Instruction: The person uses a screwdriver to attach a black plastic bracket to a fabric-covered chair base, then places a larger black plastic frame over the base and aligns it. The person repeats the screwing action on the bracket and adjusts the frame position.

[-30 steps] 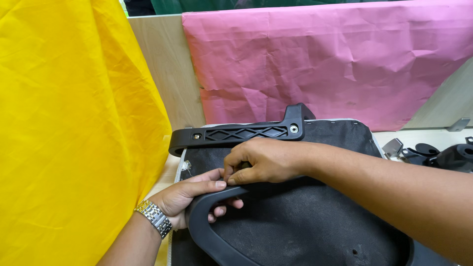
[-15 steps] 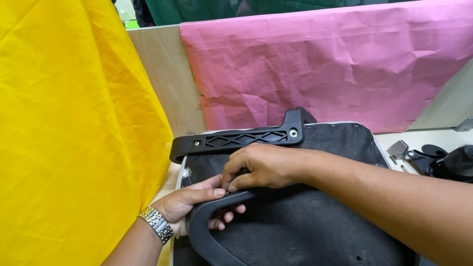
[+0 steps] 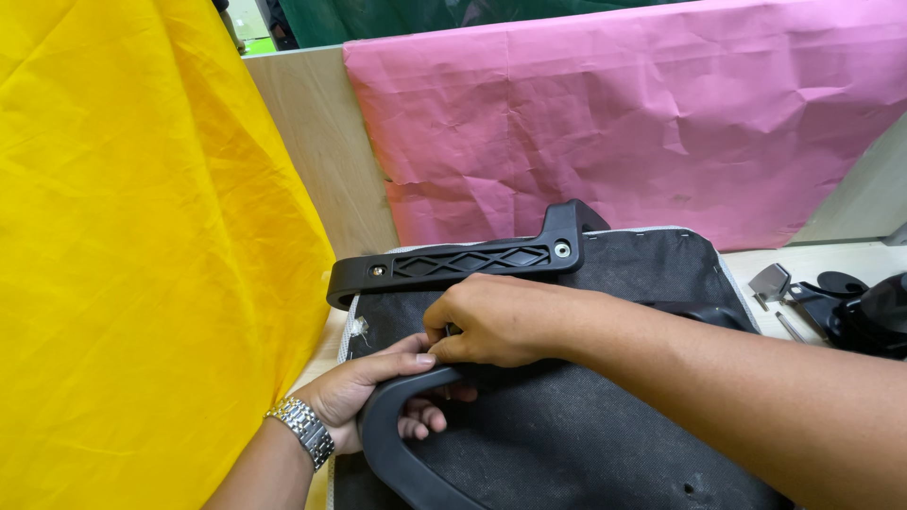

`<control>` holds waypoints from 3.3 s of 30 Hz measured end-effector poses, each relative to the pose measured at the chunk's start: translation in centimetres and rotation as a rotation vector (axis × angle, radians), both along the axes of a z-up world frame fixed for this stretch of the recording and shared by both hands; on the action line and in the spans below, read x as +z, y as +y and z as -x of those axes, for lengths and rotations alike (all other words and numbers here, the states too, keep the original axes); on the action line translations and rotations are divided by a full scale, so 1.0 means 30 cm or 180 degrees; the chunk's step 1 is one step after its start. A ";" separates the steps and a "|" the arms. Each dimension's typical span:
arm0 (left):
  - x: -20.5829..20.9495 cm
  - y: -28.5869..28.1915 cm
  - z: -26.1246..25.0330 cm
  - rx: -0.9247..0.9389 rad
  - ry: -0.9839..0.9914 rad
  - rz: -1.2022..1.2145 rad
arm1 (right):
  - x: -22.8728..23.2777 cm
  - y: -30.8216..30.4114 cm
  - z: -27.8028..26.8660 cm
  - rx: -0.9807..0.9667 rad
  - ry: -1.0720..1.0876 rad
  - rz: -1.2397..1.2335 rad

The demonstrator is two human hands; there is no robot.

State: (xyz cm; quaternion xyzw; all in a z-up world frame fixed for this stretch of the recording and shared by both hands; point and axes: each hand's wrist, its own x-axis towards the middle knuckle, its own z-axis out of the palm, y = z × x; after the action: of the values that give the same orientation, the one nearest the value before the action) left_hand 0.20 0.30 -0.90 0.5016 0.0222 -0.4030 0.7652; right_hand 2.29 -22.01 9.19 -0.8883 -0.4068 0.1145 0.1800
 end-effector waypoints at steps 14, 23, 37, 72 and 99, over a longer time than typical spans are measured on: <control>0.030 -0.007 0.004 -0.0324 -0.0005 0.0128 | 0.026 0.013 0.022 -0.0073 0.0030 0.0185; 0.014 -0.004 0.000 -0.0105 -0.0212 -0.0041 | 0.034 0.030 0.039 -0.0356 -0.0076 0.0474; 0.114 -0.047 -0.022 -0.0568 -0.0769 -0.1565 | 0.013 0.015 -0.017 -0.0805 -0.0703 -0.0033; 0.183 -0.654 -0.041 -0.1454 -0.3155 -0.5256 | -0.741 -1.400 0.093 -0.4435 0.1184 -0.0064; 0.196 -0.658 0.009 -0.1499 -0.3226 -0.5174 | -0.423 -1.094 0.540 -0.4148 0.2228 -0.1479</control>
State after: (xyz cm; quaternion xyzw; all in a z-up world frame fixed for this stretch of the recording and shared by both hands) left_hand -0.06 -19.44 4.99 0.9797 -0.1386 -0.1446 0.0068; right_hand -13.92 -54.84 -3.50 -0.7998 0.2648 0.1713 0.5107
